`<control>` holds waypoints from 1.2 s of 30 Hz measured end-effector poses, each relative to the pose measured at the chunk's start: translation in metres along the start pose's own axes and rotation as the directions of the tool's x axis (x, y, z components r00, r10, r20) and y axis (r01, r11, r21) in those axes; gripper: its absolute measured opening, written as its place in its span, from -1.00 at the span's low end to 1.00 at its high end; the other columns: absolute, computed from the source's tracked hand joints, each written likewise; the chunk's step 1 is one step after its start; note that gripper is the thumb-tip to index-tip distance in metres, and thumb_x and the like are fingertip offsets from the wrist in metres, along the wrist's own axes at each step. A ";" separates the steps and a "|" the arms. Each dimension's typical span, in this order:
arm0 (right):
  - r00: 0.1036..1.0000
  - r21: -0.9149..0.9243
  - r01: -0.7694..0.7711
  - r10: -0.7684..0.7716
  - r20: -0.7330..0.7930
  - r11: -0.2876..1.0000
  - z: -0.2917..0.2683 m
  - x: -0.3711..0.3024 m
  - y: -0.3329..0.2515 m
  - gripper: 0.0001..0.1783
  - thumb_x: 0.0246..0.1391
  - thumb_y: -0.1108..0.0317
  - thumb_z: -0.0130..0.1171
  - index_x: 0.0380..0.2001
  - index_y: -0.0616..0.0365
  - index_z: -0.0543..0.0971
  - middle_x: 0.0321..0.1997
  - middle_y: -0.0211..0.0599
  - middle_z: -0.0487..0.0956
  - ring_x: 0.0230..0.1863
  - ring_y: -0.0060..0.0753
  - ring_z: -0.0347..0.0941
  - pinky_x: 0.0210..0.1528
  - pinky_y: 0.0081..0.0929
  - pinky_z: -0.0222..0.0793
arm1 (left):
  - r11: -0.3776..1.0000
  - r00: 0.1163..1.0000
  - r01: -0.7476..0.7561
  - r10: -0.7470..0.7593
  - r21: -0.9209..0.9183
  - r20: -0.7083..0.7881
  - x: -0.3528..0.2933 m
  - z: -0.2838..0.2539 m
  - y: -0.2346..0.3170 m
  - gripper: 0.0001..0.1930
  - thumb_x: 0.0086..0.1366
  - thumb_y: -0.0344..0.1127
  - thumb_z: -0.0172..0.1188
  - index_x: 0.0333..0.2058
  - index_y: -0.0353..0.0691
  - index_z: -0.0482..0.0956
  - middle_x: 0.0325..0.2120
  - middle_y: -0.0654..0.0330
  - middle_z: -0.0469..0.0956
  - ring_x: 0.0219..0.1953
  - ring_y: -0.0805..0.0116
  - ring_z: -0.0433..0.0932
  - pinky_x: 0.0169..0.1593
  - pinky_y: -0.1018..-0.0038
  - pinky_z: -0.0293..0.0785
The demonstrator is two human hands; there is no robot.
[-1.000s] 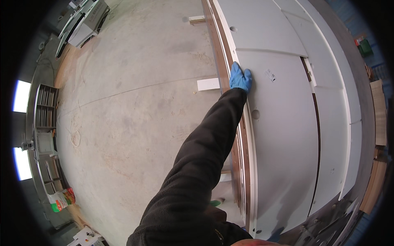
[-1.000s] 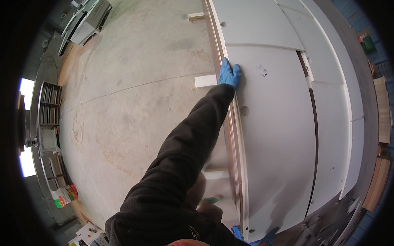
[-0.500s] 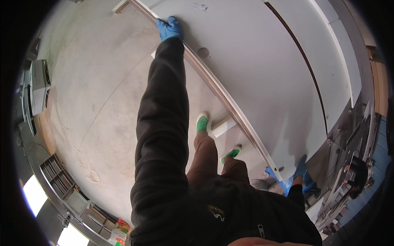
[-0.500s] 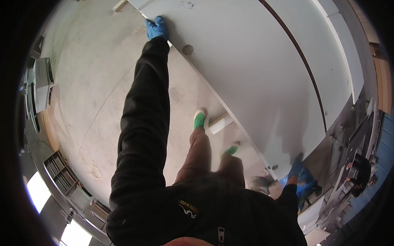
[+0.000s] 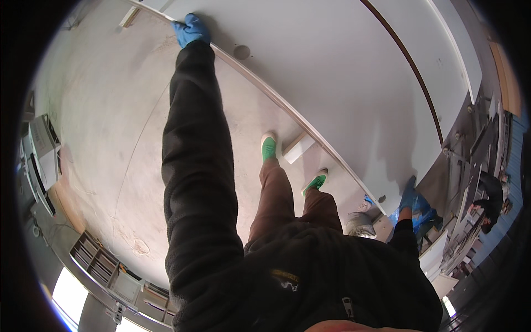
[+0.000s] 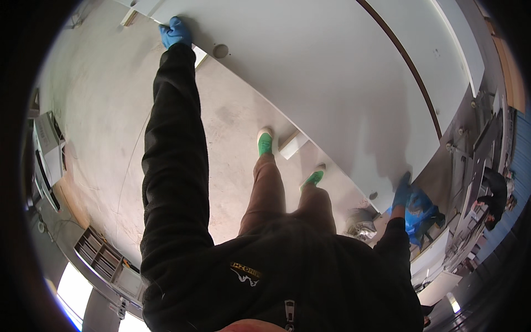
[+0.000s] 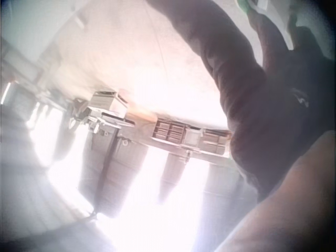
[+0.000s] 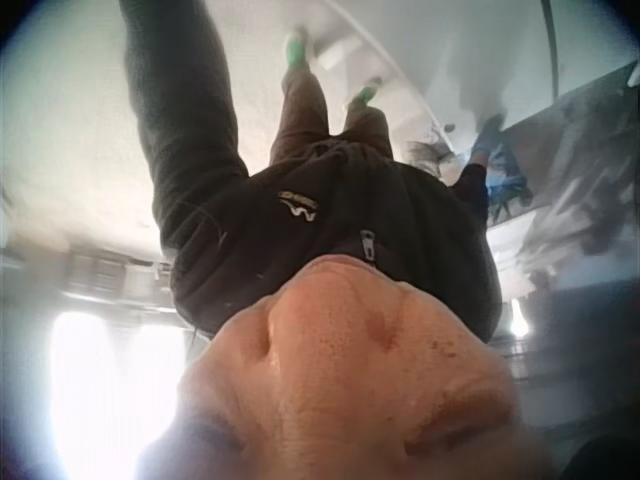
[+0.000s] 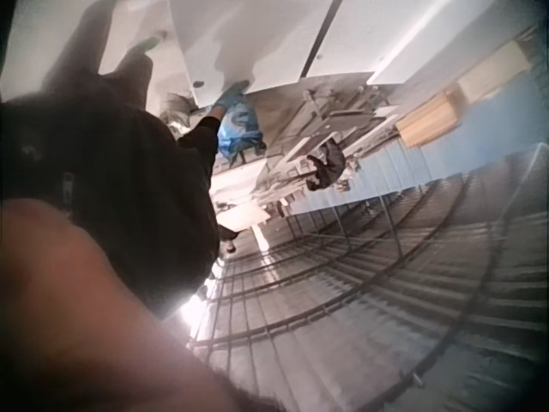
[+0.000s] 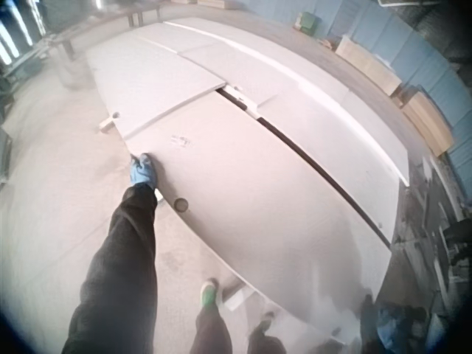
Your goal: The person repeatedly picks up large white and brown flat panels from the floor and stacks them on a growing pile. They handle the panels one at a time, aligning edges and placing them flat. Toward the end, the person wipes a dark panel with a cloth.
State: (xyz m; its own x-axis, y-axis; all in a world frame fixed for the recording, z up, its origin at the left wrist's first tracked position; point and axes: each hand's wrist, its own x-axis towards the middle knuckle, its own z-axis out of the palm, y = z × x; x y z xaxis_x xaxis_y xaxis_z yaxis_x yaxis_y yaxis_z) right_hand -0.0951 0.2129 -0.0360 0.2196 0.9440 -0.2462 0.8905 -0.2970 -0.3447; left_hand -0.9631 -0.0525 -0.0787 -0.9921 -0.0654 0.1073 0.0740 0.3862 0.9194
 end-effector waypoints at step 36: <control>1.000 0.394 -0.028 0.029 0.005 0.919 0.023 -0.062 0.036 -0.29 0.23 -0.28 0.12 0.07 0.18 0.62 0.02 0.04 0.69 0.07 0.11 0.61 0.10 -0.13 0.47 | 0.815 0.379 0.522 -0.486 0.252 0.787 -0.462 -0.066 0.101 -0.69 0.46 -0.15 0.18 -0.08 -0.34 0.55 -0.28 0.10 0.72 -0.37 0.42 0.69 -0.40 0.61 0.46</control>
State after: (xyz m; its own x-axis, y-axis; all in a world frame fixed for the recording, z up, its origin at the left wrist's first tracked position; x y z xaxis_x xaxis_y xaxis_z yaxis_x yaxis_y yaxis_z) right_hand -0.0856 0.1404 -0.0540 0.2433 0.9344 -0.2603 0.6552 -0.3562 -0.6662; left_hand -0.4903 -0.0441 -0.0103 -0.4920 0.5117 -0.7043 -0.4834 0.5122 0.7099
